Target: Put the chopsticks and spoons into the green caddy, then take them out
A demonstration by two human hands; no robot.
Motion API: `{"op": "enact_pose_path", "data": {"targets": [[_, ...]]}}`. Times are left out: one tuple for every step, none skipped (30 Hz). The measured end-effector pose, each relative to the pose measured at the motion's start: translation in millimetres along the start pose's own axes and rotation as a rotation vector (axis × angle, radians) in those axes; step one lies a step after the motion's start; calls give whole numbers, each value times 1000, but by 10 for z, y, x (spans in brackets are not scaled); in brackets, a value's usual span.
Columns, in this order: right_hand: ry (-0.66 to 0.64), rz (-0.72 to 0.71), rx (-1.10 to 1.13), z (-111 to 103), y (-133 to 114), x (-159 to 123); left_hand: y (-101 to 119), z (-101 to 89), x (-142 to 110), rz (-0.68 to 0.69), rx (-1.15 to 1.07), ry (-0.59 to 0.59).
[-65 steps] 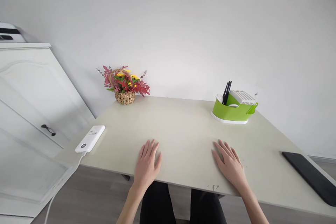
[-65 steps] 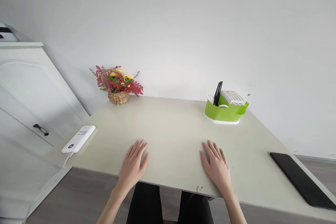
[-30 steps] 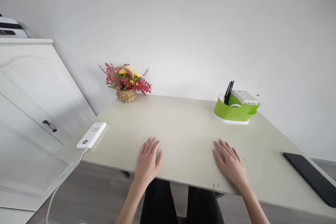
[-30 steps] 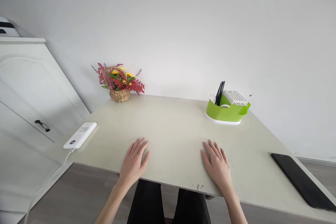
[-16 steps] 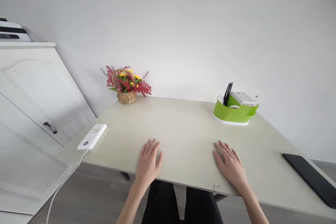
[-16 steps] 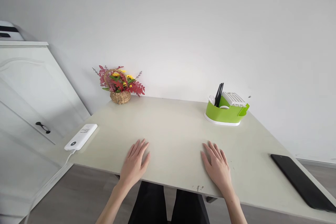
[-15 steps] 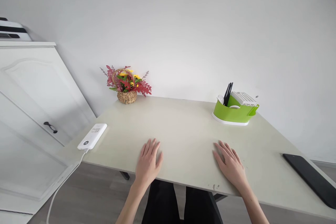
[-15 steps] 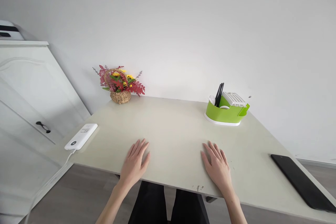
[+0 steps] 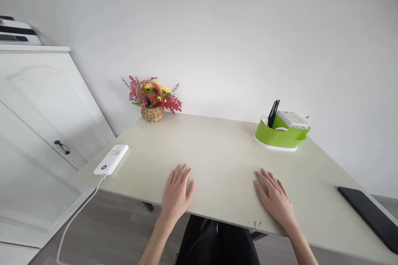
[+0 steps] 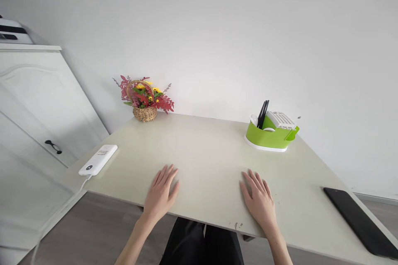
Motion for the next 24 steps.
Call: {"op": "enact_pose_path", "data": {"targets": [[-2, 2, 0, -3, -3, 0, 2, -4, 1, -1, 2, -1], [-4, 4, -1, -4, -4, 0, 5, -9, 2, 0, 5, -2], [-5, 5, -1, -5, -5, 0, 7, -14, 4, 0, 10, -3], [-4, 5, -1, -4, -5, 0, 8, -19, 6, 1, 16, -4], [-3, 5, 0, -3, -4, 0, 9, -24, 7, 2, 20, -4], [-2, 5, 1, -1, -3, 0, 10, -28, 8, 3, 23, -4], [-1, 6, 3, 1, -2, 0, 10, -32, 8, 5, 22, -4], [-1, 7, 4, 4, 0, 1, 10, -34, 7, 8, 20, -4], [0, 9, 3, 6, 1, 2, 8, -35, 6, 10, 17, -6], [0, 10, 2, 7, 2, 4, 7, -34, 4, 10, 16, -7], [0, 10, 1, 8, 1, 5, 4, -31, 2, 10, 15, -8], [-1, 9, 0, 8, 0, 6, 1, -27, -1, 8, 13, -7], [-2, 5, 0, 8, -2, 7, -2, -23, -4, 5, 10, -4], [-4, 2, 0, 7, -5, 6, -5, -19, -7, 2, 5, 1], [-4, -2, 0, 5, -8, 5, -6, -15, -10, 1, 0, 6], [-2, -5, 1, 3, -12, 3, -8, -12, -13, 0, -6, 11], [2, -7, 1, 0, -15, 1, -9, -9, -15, 0, -9, 15], [5, -8, 1, -3, -18, -1, -9, -8, -17, 0, -9, 17], [8, -8, 0, -5, -20, -2, -10, -7, -18, 1, -7, 17], [9, -7, -1, -5, -20, -2, -10, -7, -19, 2, -5, 14], [10, -7, -3, -5, -19, -1, -11, -7, -19, 3, -2, 11], [9, -6, -4, -3, -17, 1, -13, -7, -18, 3, 2, 7], [8, -5, -4, -2, -13, 4, -14, -7, -17, 4, 6, 4], [9, -3, -4, 0, -8, 8, -16, -6, -15, 5, 10, 3]]}}
Point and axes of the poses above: each hand's wrist, its own x-axis towards the middle knuckle, its own z-axis out of the palm, y = z × x, the point moved 3 cm from there along x, towards the middle knuckle, and after that the axes turned 14 degrees about -z, right-handed, at the moved point
